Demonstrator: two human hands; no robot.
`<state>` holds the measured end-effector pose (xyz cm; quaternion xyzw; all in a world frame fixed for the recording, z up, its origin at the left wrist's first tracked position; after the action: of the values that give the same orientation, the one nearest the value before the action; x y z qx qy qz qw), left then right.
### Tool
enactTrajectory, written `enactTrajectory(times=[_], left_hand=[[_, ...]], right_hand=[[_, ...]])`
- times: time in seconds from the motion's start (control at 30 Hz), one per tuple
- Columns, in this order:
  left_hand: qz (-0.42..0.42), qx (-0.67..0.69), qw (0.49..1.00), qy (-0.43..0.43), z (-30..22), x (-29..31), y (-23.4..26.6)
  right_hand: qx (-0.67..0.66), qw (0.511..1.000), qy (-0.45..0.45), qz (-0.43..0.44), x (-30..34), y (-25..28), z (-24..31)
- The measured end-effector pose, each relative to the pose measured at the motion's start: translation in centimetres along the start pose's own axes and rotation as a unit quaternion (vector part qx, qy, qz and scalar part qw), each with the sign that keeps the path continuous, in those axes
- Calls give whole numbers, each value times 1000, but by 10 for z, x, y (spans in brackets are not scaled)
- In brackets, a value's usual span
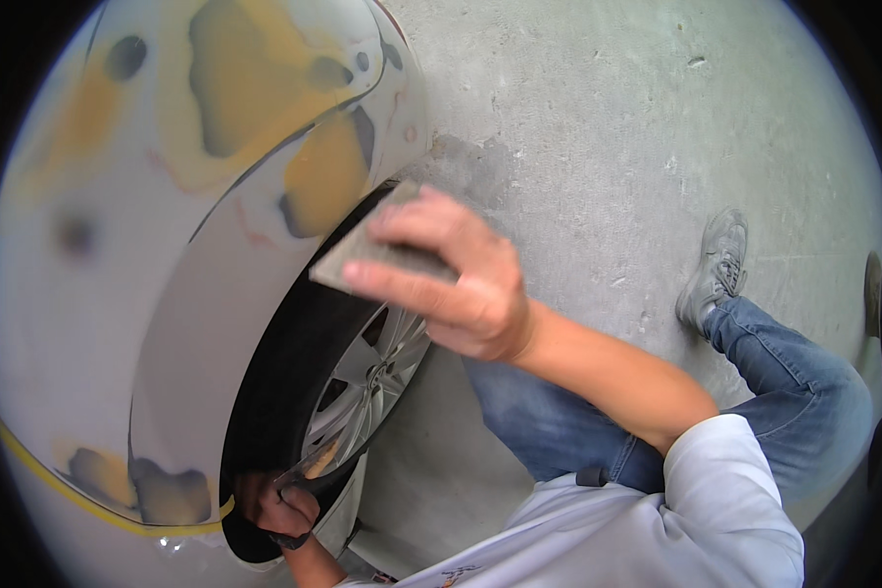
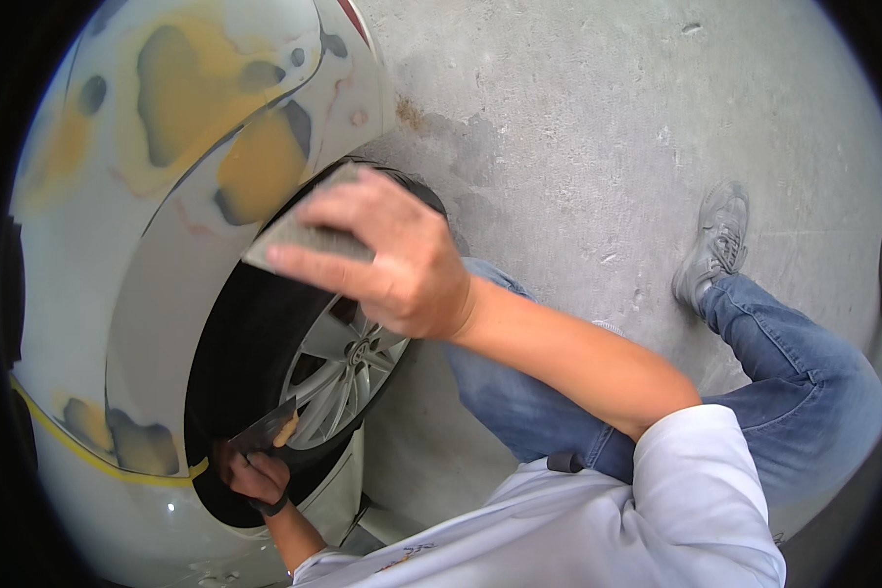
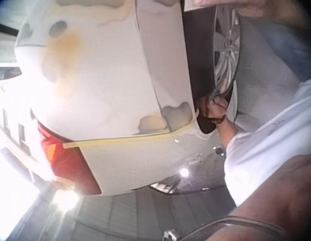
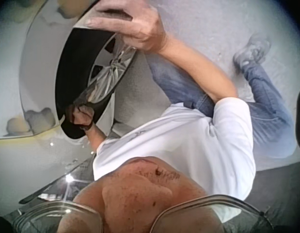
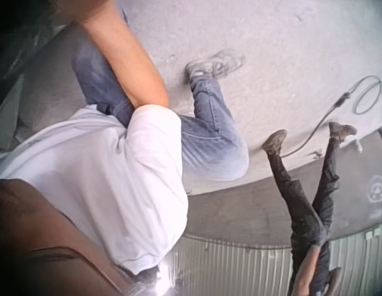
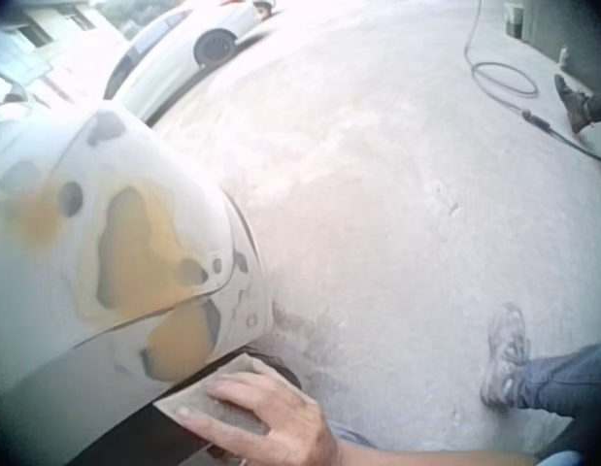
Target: The person applies a beige body filler to the rear quarter panel of a white car using a metal spreader, then sands the area with a sanding block. They later apply filler to the rear bumper and continue sanding. The person works in a garage with other vehicles and tools visible.
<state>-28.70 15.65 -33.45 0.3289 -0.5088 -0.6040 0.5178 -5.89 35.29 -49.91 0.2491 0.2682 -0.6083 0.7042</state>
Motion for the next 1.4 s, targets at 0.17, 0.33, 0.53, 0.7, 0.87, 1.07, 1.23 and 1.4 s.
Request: enactTrajectory(times=[0.17, 0.33, 0.53, 0.7, 0.87, 1.07, 1.23, 1.4], left_hand=[[5, 23, 1000, 2, 2, -1, -1], [-3, 30, 1000, -5, 1, -3, -1], [-22, 31, 999, 2, -1, -9, 2], [1, 36, 999, -3, 2, -7, 1], [2, 47, 999, -1, 6, 4, -1], [-1, 11, 1000, 14, 11, 15, -2], [-8, 6, 1000, 10, 11, 15, -1], [1, 26, 1000, 10, 8, 8, -1]], right_hand=[[61, 997, 23, -32, -29, 9, -19], [42, 997, 31, -64, -45, 0, -21], [45, 997, -29, -58, -25, -17, -13], [-1, 999, -37, 18, 6, -34, 2], [28, 999, -22, 1, 4, -9, 9], [69, 996, 35, -51, -35, 6, -15], [64, 996, 31, -49, -48, -3, -19], [42, 998, -5, -51, -35, -17, -15]])
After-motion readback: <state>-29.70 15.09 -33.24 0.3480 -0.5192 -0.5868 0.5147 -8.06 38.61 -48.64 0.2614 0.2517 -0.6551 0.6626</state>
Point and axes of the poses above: each hand's wrist, its own x-axis away from the middle knuckle, its own y-axis out of the back of the hand, z = x × y, the point moved 8 cm from there along -x, towards the middle knuckle, and after that the axes turned 11 degrees about z, right-handed, at the moved point
